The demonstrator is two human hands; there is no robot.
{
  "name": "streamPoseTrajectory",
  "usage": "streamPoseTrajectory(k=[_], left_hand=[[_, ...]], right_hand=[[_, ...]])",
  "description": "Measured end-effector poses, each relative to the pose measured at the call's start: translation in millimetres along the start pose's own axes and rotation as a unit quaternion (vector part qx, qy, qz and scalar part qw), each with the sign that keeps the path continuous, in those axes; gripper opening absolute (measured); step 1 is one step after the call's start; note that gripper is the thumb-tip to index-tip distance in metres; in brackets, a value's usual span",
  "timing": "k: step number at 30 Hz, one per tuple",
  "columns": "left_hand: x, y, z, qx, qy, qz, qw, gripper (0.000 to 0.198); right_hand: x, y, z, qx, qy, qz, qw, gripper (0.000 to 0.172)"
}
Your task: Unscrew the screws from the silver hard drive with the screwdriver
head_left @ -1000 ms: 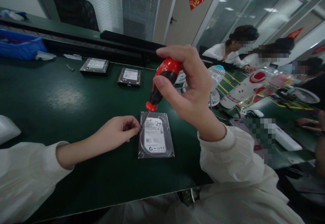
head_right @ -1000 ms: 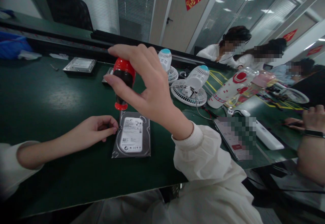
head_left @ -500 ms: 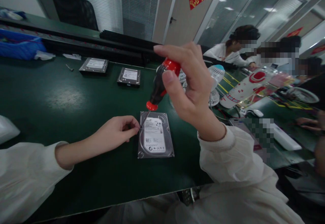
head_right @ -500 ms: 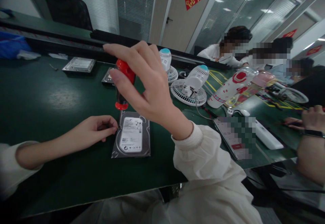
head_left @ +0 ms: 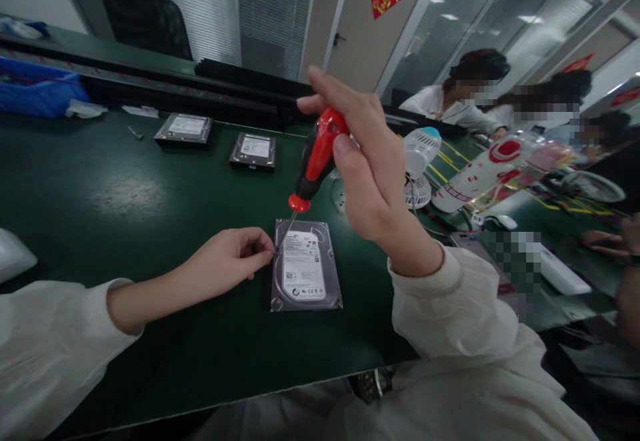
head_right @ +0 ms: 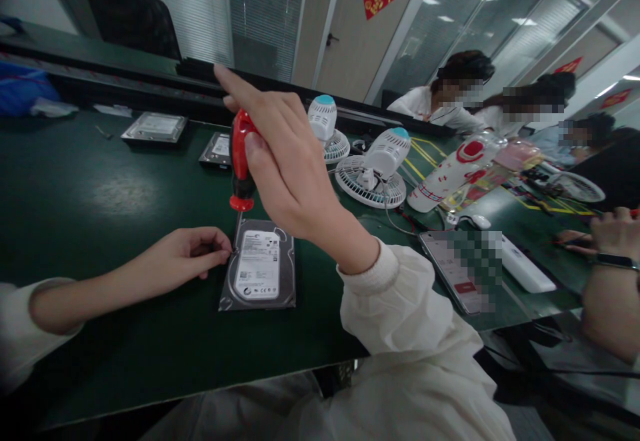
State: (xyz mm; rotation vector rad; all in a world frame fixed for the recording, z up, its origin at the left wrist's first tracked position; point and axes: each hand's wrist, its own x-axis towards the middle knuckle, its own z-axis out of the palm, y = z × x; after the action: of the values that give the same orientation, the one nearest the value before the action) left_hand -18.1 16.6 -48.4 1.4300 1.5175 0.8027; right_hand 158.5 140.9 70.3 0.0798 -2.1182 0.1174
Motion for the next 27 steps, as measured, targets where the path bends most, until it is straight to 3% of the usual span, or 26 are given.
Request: streamPoseTrajectory(k=[7, 13, 21, 27], left_hand=[[-0.1, 2.0, -0.2, -0.003, 0.001, -0.002, 1.000, 0.025], [-1.4, 3.4, 0.9, -0.009, 0.004, 0.004, 1.000, 0.025], [-2.1, 3.1, 0.4, -0.005, 0.003, 0.009, 1.000, 0.025], [-2.0, 3.3, 0.7, -0.012, -0.001, 0.002, 1.000, 0.027]], right_hand=[[-1.7, 1.3, 2.1, -0.051, 0.012, 0.056, 0.997, 0.030], [-1.2, -0.6, 0.1, -0.001, -0.020, -0.001, 1.000, 0.039], [-0.3, -7.1, -0.7, -0.110, -0.002, 0.030, 0.993, 0.040], [0.6, -0.5, 1.3, -0.024, -0.013, -0.045, 0.999, 0.044]])
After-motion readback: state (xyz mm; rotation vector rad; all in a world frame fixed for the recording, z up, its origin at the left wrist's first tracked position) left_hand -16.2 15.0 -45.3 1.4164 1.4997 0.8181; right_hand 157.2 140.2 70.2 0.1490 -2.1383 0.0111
